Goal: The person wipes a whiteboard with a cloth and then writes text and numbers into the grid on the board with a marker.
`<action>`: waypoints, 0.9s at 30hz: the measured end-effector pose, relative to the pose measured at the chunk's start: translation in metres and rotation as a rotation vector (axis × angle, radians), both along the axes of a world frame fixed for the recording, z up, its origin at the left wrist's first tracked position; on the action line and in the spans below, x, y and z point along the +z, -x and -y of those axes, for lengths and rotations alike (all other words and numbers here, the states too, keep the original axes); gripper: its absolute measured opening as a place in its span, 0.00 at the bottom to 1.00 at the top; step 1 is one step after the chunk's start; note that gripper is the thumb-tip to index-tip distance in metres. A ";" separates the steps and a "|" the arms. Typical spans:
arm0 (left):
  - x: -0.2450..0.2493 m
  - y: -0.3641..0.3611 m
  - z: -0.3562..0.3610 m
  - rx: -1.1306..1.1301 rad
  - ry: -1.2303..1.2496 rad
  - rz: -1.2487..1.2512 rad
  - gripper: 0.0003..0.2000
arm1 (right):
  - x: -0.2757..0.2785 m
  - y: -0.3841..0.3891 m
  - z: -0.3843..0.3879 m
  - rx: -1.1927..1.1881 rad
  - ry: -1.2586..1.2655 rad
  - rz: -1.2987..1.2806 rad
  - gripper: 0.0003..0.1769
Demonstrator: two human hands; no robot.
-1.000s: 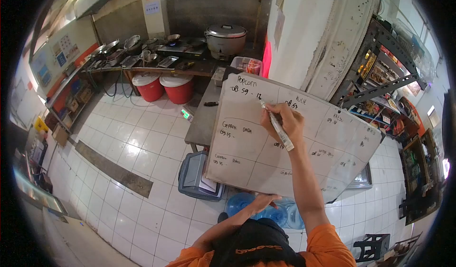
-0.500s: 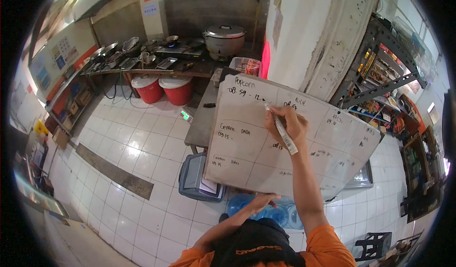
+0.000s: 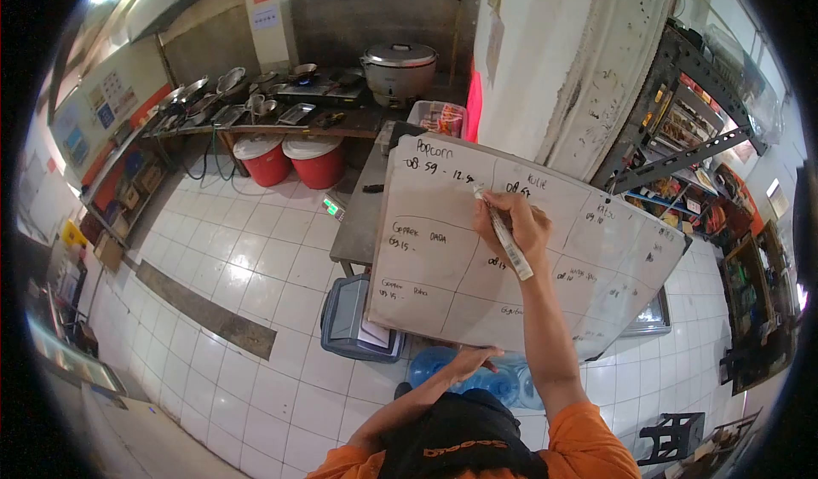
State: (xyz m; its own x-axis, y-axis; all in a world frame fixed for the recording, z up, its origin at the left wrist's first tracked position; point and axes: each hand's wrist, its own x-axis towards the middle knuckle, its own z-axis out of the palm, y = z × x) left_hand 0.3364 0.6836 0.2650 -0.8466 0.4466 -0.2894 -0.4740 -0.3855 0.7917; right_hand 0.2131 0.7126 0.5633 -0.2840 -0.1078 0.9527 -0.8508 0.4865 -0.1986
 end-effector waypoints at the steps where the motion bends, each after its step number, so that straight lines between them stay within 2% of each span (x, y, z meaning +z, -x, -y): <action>1: 0.000 0.000 0.000 0.000 -0.004 -0.005 0.14 | 0.002 -0.001 0.001 -0.012 -0.008 0.006 0.10; 4: -0.001 0.002 0.002 -0.057 0.055 0.006 0.14 | 0.002 -0.001 0.000 -0.030 -0.014 0.003 0.10; 10: -0.004 0.003 0.001 -0.015 0.029 -0.017 0.14 | -0.002 0.002 -0.002 -0.038 -0.009 0.007 0.09; 16: 0.000 0.002 0.001 -0.007 0.001 0.045 0.18 | -0.003 0.001 -0.005 -0.011 -0.019 0.024 0.08; 18: -0.002 0.000 -0.001 0.006 -0.001 0.037 0.15 | -0.002 -0.001 -0.008 0.023 -0.045 0.041 0.08; 21: -0.005 0.001 -0.001 -0.002 -0.016 0.072 0.14 | -0.003 -0.006 -0.010 0.015 0.090 -0.106 0.12; 24: -0.006 0.000 0.002 -0.007 -0.044 0.089 0.14 | -0.014 -0.018 -0.029 0.078 0.236 0.023 0.12; 27: 0.003 0.002 0.004 0.004 -0.023 0.076 0.14 | 0.001 -0.026 -0.055 0.028 0.138 -0.018 0.12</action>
